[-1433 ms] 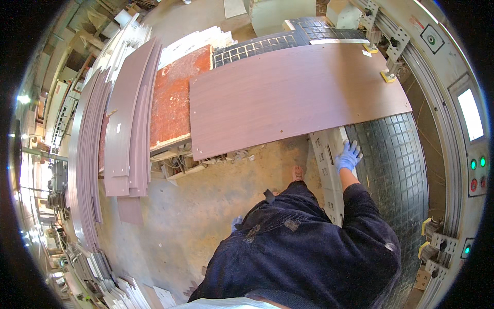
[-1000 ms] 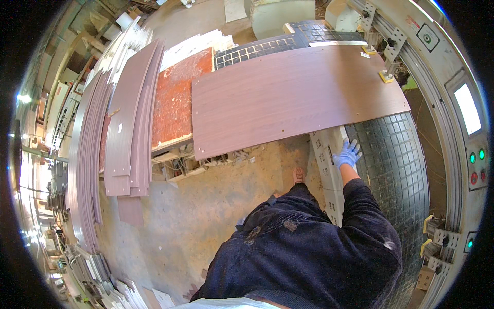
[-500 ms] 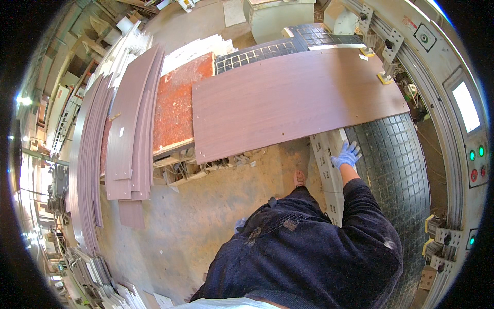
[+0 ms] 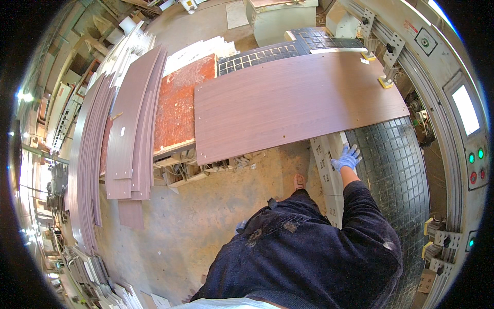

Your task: The person repeatedly picks up large reddish-brown wood panels, places them on a panel saw, and cuts them. After each cut, the person removes the panel and stacks it with others. The person also walks to a table and wipes the surface of a panel with a white cloth.

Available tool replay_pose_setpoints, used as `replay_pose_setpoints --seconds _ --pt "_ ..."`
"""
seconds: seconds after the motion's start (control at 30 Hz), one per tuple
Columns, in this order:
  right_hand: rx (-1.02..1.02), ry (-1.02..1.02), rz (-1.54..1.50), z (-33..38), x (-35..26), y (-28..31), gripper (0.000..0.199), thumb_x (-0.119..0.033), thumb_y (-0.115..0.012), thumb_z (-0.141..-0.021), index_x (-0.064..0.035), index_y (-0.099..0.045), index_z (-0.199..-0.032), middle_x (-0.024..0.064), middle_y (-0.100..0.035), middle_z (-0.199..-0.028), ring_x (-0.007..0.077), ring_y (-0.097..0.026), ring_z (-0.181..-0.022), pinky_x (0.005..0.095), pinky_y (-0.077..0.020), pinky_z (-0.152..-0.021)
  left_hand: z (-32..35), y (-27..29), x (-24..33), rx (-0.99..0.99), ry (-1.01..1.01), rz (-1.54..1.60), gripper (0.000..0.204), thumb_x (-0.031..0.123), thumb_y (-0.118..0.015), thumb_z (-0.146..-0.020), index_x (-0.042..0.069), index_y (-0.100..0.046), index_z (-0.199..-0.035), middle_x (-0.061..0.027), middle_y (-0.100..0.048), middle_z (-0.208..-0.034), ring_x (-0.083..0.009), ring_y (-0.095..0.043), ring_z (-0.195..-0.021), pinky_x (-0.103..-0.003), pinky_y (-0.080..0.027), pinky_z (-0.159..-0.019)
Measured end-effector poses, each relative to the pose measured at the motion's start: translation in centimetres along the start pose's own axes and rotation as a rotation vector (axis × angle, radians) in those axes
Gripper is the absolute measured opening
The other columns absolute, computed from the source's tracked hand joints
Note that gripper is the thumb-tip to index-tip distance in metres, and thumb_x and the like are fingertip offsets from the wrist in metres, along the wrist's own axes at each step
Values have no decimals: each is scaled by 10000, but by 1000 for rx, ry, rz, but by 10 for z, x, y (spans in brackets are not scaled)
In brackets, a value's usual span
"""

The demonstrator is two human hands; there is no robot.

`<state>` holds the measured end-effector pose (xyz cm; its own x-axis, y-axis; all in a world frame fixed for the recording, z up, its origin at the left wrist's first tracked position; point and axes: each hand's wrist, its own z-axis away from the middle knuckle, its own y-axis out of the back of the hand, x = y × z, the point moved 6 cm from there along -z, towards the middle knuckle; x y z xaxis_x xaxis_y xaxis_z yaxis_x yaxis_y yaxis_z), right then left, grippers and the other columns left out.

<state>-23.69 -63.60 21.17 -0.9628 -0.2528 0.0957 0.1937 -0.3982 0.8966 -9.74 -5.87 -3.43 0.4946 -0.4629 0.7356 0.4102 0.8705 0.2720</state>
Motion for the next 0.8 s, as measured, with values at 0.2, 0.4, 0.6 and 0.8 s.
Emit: replay_pose_setpoints --seconds 0.2,0.4,0.6,0.8 --pt "-10 -4 8 1 0 2 1005 -501 -674 -705 -175 -100 -1463 178 2 -1510 379 -18 -1387 525 -85 -1098 6 -2 12 18 -50 -176 389 370 -537 -902 -8 -626 -891 -121 -643 -814 -241 -561 -714 -390 -441 -648" --pt "-16 -4 14 2 -3 1 1015 -489 -678 -710 -183 -68 -1461 172 -8 -1510 373 -28 -1388 524 -99 -1098 -12 5 -7 -89 -68 -278 400 385 -539 -895 -5 -624 -900 -137 -651 -846 -264 -565 -721 -419 -434 -649" --pt "-9 -9 18 0 -1 0 1025 -486 -684 -707 -187 -59 -1461 171 -1 -1510 374 -32 -1387 521 -103 -1099 -6 0 -12 -6 -51 -104 382 374 -560 -888 -2 -625 -878 -109 -639 -815 -243 -548 -707 -409 -432 -640" --pt "-1 -6 -13 -1 5 -1 1018 -510 -670 -700 -173 -87 -1464 182 10 -1509 384 -5 -1386 530 -60 -1098 13 -7 18 -31 -15 -114 360 356 -549 -900 12 -611 -816 -66 -593 -729 -180 -512 -658 -354 -417 -582"
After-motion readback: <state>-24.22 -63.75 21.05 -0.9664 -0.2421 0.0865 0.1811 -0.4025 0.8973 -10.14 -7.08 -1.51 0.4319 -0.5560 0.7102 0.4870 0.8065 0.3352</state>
